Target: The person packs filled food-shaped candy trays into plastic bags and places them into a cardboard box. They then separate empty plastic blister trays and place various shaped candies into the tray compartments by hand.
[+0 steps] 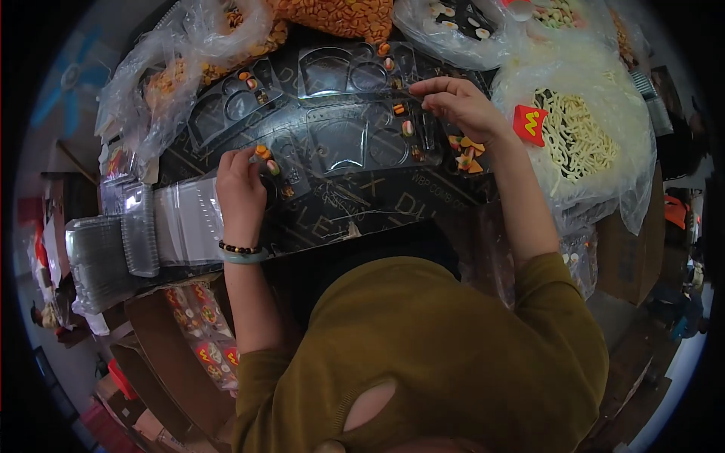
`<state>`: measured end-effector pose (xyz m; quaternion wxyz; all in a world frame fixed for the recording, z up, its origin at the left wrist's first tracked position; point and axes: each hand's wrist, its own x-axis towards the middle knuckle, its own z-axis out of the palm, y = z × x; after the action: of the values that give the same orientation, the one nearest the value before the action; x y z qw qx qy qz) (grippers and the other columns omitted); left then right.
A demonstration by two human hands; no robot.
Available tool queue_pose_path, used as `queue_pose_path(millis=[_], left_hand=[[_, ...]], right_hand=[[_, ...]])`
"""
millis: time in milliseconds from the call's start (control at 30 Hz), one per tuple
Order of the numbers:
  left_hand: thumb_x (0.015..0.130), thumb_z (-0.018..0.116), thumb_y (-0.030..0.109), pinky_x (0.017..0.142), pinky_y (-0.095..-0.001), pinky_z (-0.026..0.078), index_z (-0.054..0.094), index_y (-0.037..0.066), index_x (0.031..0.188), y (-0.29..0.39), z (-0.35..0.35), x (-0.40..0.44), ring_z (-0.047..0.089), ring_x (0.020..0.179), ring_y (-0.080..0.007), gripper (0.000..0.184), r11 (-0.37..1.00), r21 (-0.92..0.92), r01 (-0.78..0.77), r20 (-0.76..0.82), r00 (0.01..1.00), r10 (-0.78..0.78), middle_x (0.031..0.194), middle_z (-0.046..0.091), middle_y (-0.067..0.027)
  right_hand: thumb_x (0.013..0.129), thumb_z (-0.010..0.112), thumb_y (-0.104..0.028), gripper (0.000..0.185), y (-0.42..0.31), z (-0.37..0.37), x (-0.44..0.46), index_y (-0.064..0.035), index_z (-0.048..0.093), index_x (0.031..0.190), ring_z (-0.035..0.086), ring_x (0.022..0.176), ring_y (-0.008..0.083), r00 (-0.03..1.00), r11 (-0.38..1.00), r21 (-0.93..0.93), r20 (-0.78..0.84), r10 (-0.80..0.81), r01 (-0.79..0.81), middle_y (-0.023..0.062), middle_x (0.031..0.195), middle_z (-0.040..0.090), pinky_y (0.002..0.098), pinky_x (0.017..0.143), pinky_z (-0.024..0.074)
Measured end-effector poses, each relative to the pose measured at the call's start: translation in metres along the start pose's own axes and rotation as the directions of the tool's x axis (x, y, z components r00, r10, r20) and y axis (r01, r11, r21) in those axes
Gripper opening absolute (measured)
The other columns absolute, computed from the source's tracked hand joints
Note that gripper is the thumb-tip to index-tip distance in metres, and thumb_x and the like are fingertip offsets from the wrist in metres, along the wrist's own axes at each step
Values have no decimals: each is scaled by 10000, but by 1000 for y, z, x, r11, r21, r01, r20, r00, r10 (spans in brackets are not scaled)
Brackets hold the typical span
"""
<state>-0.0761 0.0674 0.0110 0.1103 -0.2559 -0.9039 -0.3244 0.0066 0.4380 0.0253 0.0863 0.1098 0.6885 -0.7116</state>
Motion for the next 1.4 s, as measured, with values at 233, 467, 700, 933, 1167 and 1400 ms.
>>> queue_pose_path(millis=[233, 467, 700, 933, 1167, 1400], left_hand=[[809, 676, -15, 659, -270, 505, 655, -25, 916, 62, 65, -5, 626, 805, -183, 109, 806, -583, 101, 166, 986, -3, 1013, 594, -116], [826, 637, 8, 695, -361, 484, 644, -11, 907, 76, 85, -5, 616, 769, -324, 83, 935, -347, -72, 200, 968, 149, 876, 614, -144], [837, 638, 13, 681, -336, 492, 647, -9, 916, 77, 86, -6, 636, 750, -278, 83, 933, -360, -13, 214, 972, 96, 838, 633, -142], [839, 652, 7, 665, -293, 492, 653, -7, 905, 81, 86, -10, 644, 738, -209, 68, 909, -414, 49, 90, 996, -12, 817, 656, -114], [793, 696, 28, 639, -321, 488, 654, 22, 855, 161, 109, -1, 629, 709, -256, 75, 784, -611, -104, 151, 958, 245, 799, 652, -110], [786, 644, 62, 737, -399, 481, 670, 9, 849, 217, 205, 25, 607, 806, -350, 86, 724, -603, -335, 114, 863, 493, 810, 652, -150]], right_hand=[[804, 725, -46, 124, 23, 48, 5, -20, 665, 910, 649, 785, 105, 839, 790, -515, -219, -497, 334, 57, 921, 642, 233, 683, 525], [741, 731, -191, 107, 51, 51, 18, -119, 661, 778, 583, 786, 217, 563, 243, -945, -82, -822, 218, 5, 763, 601, 349, 715, 400], [755, 698, -218, 107, 49, 57, 15, -119, 658, 749, 560, 856, 190, 614, 114, -987, -19, -789, 116, 7, 821, 591, 397, 852, 351], [818, 646, -132, 228, 41, 29, -17, -84, 655, 1040, 565, 1051, 263, 680, 401, -879, -129, -721, 258, 65, 1042, 645, 404, 941, 401], [762, 621, -28, 285, 51, -45, -122, -46, 651, 1045, 591, 949, 323, 840, 222, -975, -137, -526, -20, 118, 999, 635, 391, 844, 470], [768, 644, -48, 194, 61, -38, -117, -23, 627, 959, 592, 837, 336, 894, 326, -943, -204, -398, -70, 138, 880, 611, 414, 739, 473]])
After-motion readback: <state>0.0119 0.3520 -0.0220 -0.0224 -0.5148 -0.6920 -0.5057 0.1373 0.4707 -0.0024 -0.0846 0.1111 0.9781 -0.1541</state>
